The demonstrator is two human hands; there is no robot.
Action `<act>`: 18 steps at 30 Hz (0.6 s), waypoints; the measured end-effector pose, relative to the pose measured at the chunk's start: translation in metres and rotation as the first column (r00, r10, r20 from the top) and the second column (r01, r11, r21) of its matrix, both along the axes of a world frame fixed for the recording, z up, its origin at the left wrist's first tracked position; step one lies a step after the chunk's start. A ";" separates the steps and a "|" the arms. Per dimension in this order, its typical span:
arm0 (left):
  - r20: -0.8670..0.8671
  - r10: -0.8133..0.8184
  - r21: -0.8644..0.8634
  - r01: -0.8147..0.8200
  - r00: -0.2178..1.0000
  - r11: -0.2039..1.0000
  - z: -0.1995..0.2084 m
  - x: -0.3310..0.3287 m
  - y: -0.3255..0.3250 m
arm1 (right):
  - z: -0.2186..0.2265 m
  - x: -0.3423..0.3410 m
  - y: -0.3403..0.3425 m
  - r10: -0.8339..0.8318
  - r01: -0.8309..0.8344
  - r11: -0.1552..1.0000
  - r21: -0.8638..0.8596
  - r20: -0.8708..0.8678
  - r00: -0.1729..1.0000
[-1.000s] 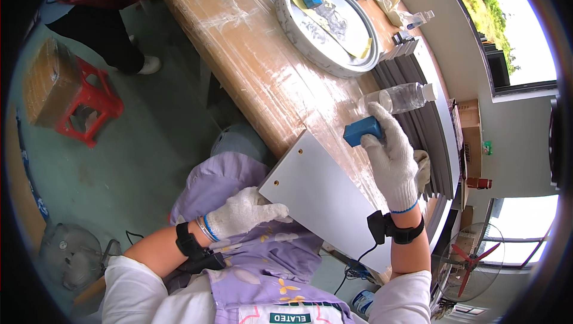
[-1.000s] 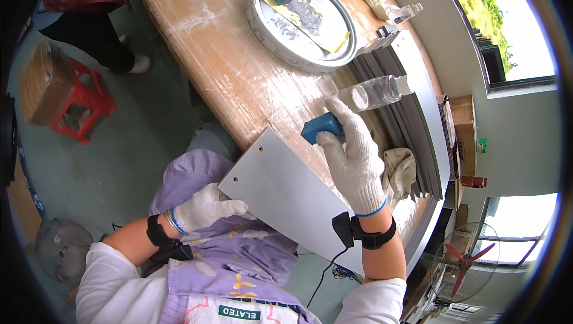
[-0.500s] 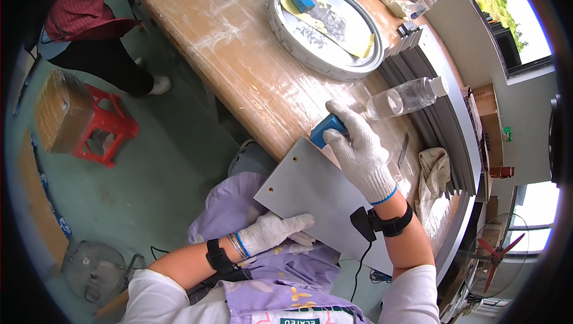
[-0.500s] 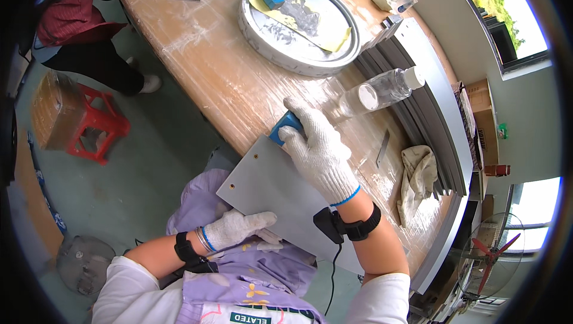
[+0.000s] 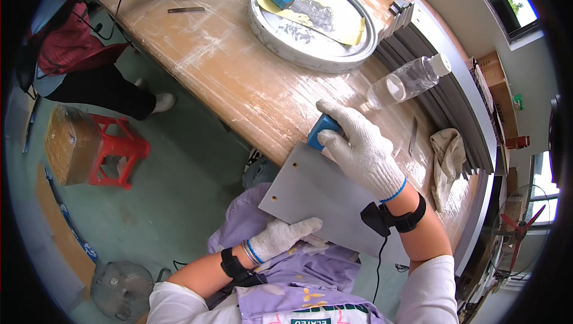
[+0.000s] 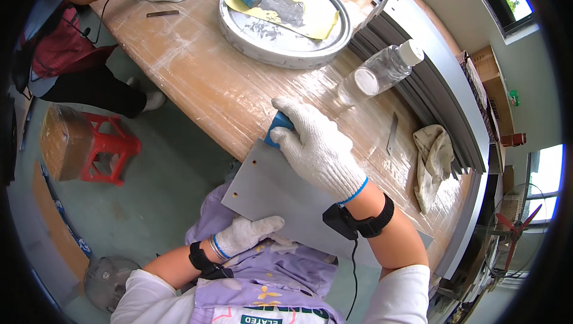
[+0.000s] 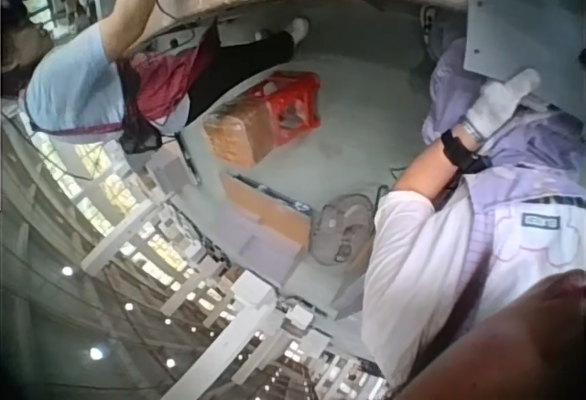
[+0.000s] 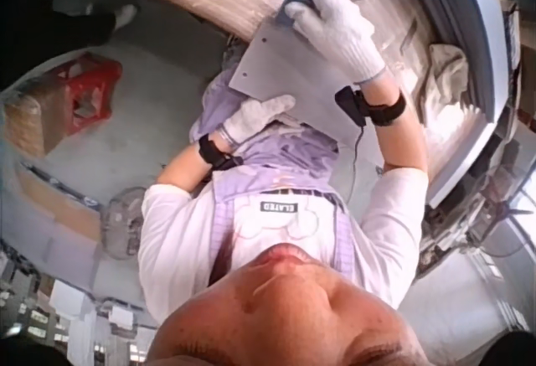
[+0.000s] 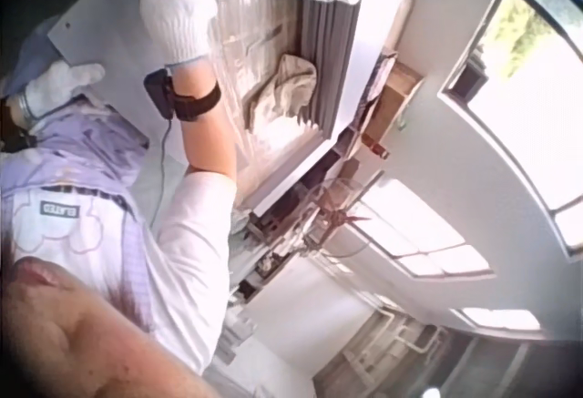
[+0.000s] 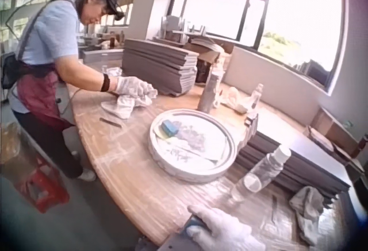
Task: The person sands the edges of a grey rectangular panel using a blue sanding block. They wipe the panel with a cloth and use a utility knife to scrape the surface. The person handles the panel one at a time, working on a table covered with plastic wrap.
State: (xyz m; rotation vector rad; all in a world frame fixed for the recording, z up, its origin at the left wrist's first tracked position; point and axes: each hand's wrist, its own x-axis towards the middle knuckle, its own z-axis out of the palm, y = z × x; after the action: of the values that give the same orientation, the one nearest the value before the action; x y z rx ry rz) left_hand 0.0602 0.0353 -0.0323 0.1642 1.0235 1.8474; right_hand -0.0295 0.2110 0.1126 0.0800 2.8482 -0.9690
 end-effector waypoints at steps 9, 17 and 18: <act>0.265 0.008 0.084 -0.032 0.964 0.996 -0.009 0.008 -0.002 | 0.010 0.048 0.040 -0.043 0.030 0.986 0.163 0.075 0.996; 0.336 -0.080 0.245 -0.005 0.938 0.969 0.017 -0.001 0.003 | 0.015 0.089 0.068 -0.233 0.218 0.956 0.196 0.060 0.971; 0.327 -0.107 0.257 0.021 0.939 0.966 0.018 -0.003 0.005 | 0.016 0.086 0.063 -0.211 0.203 0.969 0.142 0.046 0.976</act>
State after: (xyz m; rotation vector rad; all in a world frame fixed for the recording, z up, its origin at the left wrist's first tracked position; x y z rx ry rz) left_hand 0.0575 0.0400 -0.0146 0.0255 0.5395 1.8595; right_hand 0.0568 0.2742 0.1281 0.4211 2.8891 -0.7882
